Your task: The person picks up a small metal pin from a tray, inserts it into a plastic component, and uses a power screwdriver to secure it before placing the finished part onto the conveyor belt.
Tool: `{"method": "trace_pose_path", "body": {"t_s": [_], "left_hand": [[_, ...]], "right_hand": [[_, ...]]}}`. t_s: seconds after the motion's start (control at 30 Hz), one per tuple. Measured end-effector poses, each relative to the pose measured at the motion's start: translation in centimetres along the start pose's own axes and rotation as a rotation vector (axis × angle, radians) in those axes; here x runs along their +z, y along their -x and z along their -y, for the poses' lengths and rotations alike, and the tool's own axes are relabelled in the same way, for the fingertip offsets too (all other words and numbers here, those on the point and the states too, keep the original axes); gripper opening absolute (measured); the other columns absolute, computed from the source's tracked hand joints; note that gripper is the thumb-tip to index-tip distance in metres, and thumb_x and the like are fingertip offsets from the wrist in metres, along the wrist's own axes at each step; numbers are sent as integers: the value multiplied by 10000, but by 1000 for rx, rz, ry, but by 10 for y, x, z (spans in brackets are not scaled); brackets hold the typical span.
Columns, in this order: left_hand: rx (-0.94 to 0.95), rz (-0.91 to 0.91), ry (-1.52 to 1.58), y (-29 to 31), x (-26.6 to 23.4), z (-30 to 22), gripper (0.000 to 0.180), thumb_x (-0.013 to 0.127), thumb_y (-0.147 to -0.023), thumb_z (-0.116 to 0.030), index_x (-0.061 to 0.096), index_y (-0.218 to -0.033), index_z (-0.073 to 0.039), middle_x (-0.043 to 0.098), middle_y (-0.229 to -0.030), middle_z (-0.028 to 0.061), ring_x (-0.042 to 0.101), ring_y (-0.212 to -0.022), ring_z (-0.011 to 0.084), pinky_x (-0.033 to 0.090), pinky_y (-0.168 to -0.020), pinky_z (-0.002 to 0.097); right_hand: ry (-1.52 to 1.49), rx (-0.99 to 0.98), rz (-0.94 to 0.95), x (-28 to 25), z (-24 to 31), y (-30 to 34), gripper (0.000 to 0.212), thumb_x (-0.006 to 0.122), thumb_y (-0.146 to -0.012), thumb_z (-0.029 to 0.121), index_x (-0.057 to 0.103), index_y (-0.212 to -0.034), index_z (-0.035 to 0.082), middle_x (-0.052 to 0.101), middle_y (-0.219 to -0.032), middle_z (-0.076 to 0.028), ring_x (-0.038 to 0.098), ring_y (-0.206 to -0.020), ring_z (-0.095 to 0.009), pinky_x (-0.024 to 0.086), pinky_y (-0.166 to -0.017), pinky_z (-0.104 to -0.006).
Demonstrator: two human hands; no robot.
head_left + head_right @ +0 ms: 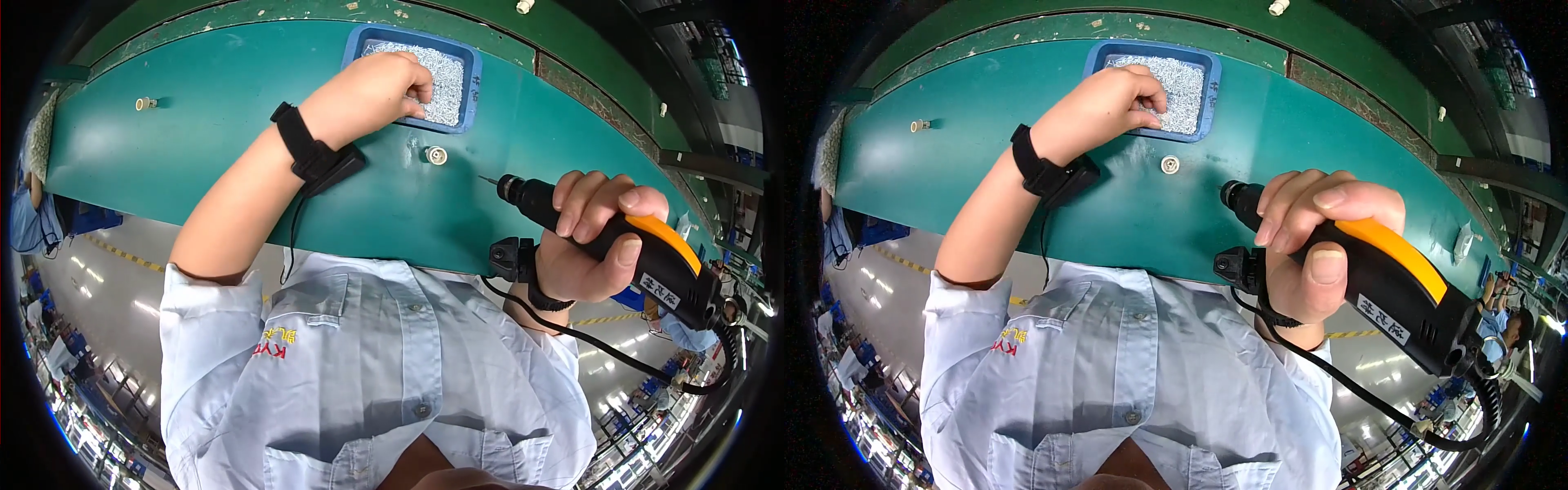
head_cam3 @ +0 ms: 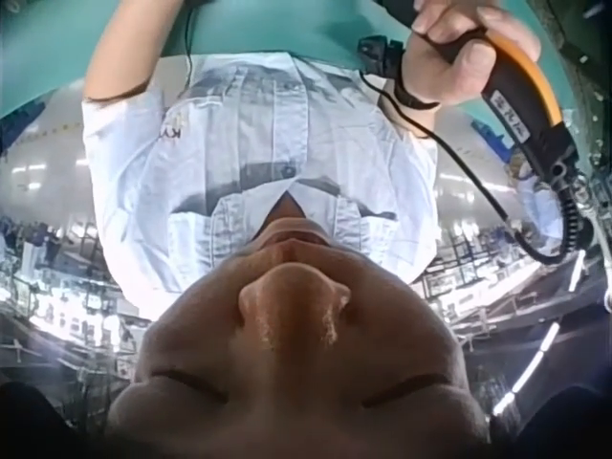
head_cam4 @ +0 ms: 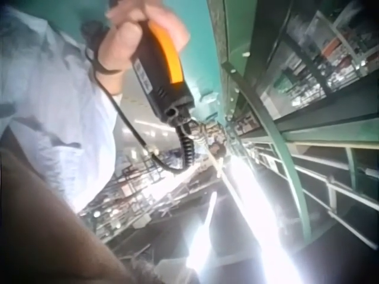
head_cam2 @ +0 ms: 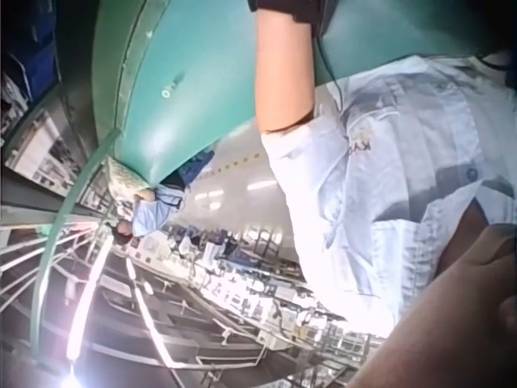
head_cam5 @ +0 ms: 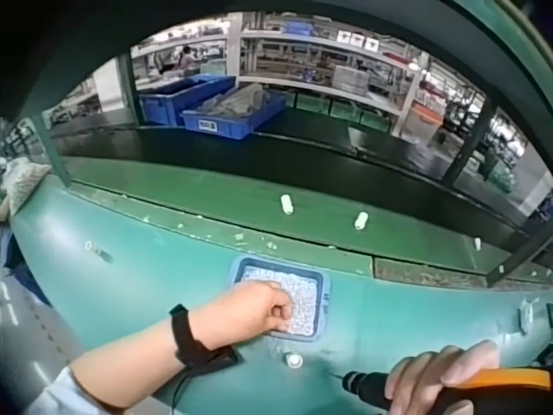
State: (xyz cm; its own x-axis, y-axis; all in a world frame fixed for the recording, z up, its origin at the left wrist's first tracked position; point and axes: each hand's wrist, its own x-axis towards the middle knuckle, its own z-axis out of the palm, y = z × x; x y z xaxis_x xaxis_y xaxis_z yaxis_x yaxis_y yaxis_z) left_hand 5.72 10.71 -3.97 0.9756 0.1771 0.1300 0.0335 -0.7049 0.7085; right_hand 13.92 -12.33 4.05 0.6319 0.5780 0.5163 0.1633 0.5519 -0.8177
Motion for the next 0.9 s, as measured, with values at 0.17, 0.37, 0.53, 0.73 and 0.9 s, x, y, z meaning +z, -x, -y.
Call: {"method": "trace_pose_path", "body": {"t_s": [0.17,0.37,0.53,0.73,0.9], "left_hand": [[-108,114,98,-4,-6,5,120,685,-768,-58,669,-883,-30,630,-776,113,617,-733,252,485,-663,348],[-9,-205,194,1,-5,14,134,669,-793,-50,674,-926,-28,658,-798,115,628,-724,248,493,-668,328],[-108,-233,265,9,-8,-12,130,661,-819,-50,677,-945,-23,671,-796,114,650,-732,223,506,-672,295],[-137,-146,519,42,17,-53,121,666,-817,-24,682,-936,-21,671,-806,116,658,-725,197,505,-651,277],[-179,-126,676,61,36,-63,84,689,-792,-14,683,-875,-24,647,-814,104,634,-700,218,492,-625,307]], "right_hand": [[-4,-3,14,-1,2,-1,414,688,-854,380,485,-1018,60,491,-623,-20,502,-515,-152,422,-542,-300],[-16,-8,40,-2,0,-4,417,689,-853,380,488,-1025,58,494,-624,-22,503,-517,-154,422,-544,-303],[-28,-23,74,0,0,-8,423,683,-859,383,484,-1058,67,499,-625,-20,499,-508,-149,421,-545,-298],[-123,-45,217,7,9,-16,380,529,-936,395,480,-1163,95,462,-674,5,467,-573,-99,366,-579,-279],[-185,-31,290,10,9,-15,385,540,-938,406,460,-1162,103,478,-700,4,487,-596,-100,375,-585,-268]]}}
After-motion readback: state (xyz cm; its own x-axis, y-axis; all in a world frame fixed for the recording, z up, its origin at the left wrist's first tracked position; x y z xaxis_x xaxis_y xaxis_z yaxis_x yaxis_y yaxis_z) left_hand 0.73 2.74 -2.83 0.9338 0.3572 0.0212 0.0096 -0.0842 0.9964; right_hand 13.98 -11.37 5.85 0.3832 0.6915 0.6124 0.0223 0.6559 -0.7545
